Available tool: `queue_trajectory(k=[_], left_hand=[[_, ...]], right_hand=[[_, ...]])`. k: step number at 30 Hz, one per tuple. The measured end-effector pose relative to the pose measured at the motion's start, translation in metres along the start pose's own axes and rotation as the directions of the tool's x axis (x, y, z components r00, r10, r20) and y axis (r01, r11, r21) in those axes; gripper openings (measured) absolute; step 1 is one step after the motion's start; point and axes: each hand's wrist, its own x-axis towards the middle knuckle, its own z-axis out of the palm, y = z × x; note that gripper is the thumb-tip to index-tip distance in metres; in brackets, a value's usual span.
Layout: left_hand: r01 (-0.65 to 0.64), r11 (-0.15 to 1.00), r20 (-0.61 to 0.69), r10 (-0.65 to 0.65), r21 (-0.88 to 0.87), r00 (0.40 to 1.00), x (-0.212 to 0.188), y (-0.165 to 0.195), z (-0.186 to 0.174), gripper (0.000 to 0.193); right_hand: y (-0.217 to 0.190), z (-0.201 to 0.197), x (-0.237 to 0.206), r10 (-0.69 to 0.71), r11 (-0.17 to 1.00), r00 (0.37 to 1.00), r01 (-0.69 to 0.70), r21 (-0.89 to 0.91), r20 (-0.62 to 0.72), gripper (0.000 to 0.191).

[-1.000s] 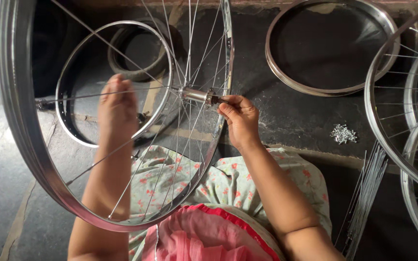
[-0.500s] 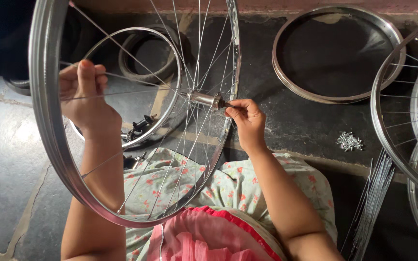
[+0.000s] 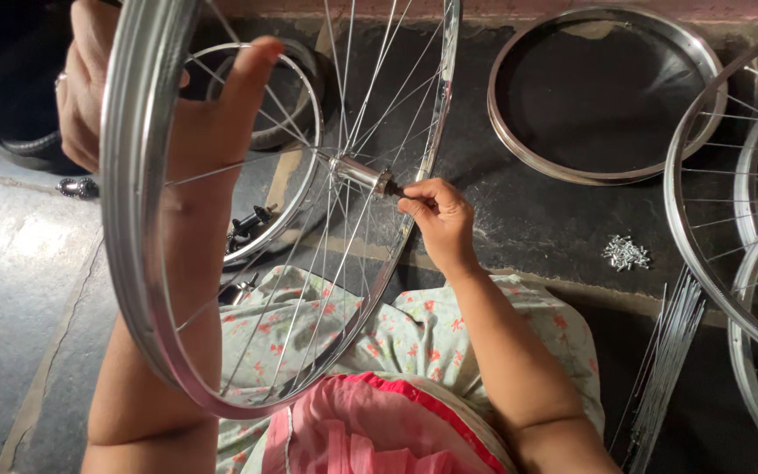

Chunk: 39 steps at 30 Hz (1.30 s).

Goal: The person laces a bicycle wheel by inserting metal spokes through the rim and hub, then securing them with small nuts. The person repeats this process for multiple spokes, rotating the wheel as needed to reach different positions.

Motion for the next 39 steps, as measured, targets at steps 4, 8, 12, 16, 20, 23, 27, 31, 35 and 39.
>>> queue_trajectory(k=[4,8,12,16,20,23,27,31,35,39], left_hand=[[0.349,0.744,0.310,-0.199,-0.569,0.930,-0.005,-0.005,0.005,0.038],[0.405,0.401,0.396,-0.111,-0.822,0.912,-0.027,-0.003,0.015,0.024],[0.635,-0.129,0.648,-0.174,-0.761,0.741,-0.043,-0.010,0.030,0.012],[0.613,-0.583,0.759,-0.010,-0.533,0.651,-0.055,-0.026,0.040,0.011],[0.551,-0.766,0.763,0.127,-0.330,0.634,-0.069,-0.029,0.045,0.014],[0.535,-0.814,0.751,0.205,-0.226,0.628,-0.069,-0.028,0.045,0.017],[0.540,-0.815,0.697,0.262,-0.210,0.667,-0.054,-0.024,0.037,0.019],[0.537,-0.799,0.786,0.138,-0.271,0.602,-0.063,-0.018,0.009,0.029],[0.569,-0.638,0.723,0.026,-0.520,0.690,-0.101,-0.037,-0.018,0.023],[0.635,-0.548,0.752,0.017,-0.544,0.659,-0.136,-0.063,-0.060,0.016]], right_hand=[[-0.001,0.001,-0.001,0.003,0.999,1.000,-0.004,0.037,0.017,0.015],[0.000,0.001,-0.002,0.006,0.999,0.999,-0.007,0.033,0.032,0.014],[-0.001,0.002,-0.002,0.008,1.000,0.999,-0.009,0.013,0.039,0.013],[-0.002,0.002,-0.002,0.013,1.000,0.999,-0.013,0.002,0.049,0.013],[0.001,0.003,-0.003,0.019,1.000,0.998,-0.020,0.018,0.054,0.014],[0.003,0.002,-0.003,0.031,0.998,0.998,-0.033,0.044,0.056,0.014],[0.002,0.002,-0.003,0.041,0.999,0.998,-0.043,0.033,0.048,0.014],[0.002,0.002,-0.002,0.049,0.999,0.998,-0.049,0.015,0.040,0.013],[0.001,0.001,-0.001,0.076,0.994,0.997,-0.077,0.073,0.019,0.014],[-0.006,0.003,-0.002,0.026,1.000,0.999,-0.026,-0.002,0.031,0.015]])
